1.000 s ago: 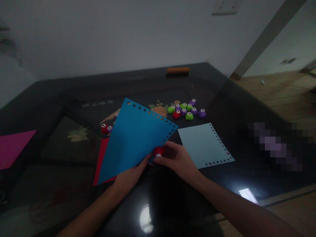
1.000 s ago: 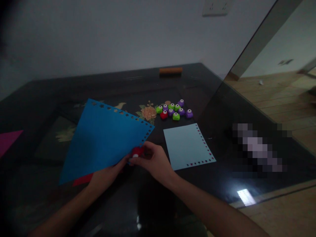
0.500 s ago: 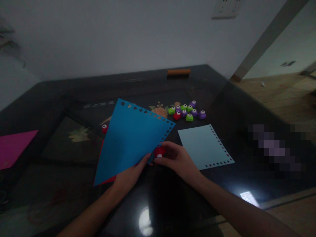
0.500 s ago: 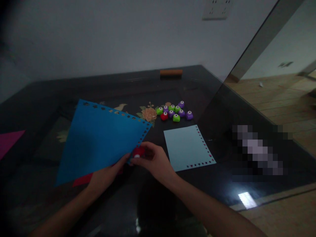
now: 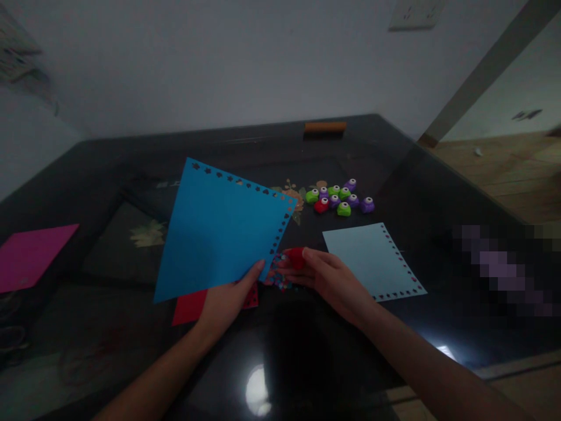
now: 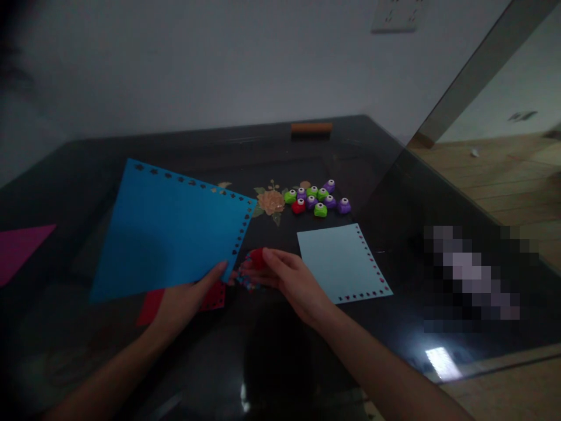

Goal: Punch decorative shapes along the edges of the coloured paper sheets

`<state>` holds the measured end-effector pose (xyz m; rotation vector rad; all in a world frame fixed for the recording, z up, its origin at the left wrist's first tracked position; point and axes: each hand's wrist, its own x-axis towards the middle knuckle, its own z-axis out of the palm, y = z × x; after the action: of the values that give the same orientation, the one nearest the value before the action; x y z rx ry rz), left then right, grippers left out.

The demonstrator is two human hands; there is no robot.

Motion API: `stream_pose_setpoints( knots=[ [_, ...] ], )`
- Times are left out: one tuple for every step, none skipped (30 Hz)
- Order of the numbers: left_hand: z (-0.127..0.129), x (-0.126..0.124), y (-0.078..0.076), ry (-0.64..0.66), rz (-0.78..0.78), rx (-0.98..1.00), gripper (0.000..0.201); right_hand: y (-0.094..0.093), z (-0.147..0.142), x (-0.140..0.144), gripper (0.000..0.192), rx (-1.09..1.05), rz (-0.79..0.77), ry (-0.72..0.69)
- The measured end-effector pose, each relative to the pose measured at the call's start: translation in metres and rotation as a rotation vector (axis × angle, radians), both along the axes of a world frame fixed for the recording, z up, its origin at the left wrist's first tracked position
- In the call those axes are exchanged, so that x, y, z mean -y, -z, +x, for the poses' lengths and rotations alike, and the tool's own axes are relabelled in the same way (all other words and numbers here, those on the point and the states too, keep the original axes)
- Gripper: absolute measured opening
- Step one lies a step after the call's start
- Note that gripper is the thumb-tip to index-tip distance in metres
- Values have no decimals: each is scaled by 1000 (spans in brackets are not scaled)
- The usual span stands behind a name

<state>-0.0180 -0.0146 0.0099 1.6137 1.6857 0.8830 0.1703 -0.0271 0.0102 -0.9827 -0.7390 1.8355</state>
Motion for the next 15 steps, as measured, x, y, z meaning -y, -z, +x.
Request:
stream_pose_setpoints(
  knots=[
    [0,0,0,2,-8,8,29,0,0,0,38,-21,-11,2],
    [0,0,0,6,-15,14,29,0,0,-1,40,-35,-18,3],
    [0,0,0,8,-21,20,29,-1,0,-1,42,-43,-20,2],
    [0,1,0,8,-26,25,29,0,1,-1,43,-44,-19,-1],
    [1,1,0,4,-30,30,29,0,1,-1,44,-43,-18,-6],
    [1,1,0,-2,-29,34,30,1,1,-2,45,-44,-17,-15],
    [1,1,0,-8,-28,37,30,2,2,-2,46,-50,-18,-24],
    [1,1,0,-12,-27,38,30,3,2,-3,46,-60,-24,-35],
    [1,1,-1,-14,-25,39,29,5,3,-4,47,-74,-35,-47],
    [1,1,-1,-15,-24,40,29,6,3,-4,47,-90,-50,-56],
    [1,1,-1,-14,-25,38,28,7,4,-5,48,-103,-69,-62],
    [0,1,-1,-11,-32,34,28,8,4,-6,48,-113,-90,-66],
    [0,1,-1,-8,-42,28,28,8,4,-7,49,-122,-110,-70],
    [0,1,-1,-9,-52,21,29,8,4,-7,49,-129,-127,-73],
    [-1,1,-1,-14,-60,15,29,8,4,-8,49,-135,-140,-75]
  ],
)
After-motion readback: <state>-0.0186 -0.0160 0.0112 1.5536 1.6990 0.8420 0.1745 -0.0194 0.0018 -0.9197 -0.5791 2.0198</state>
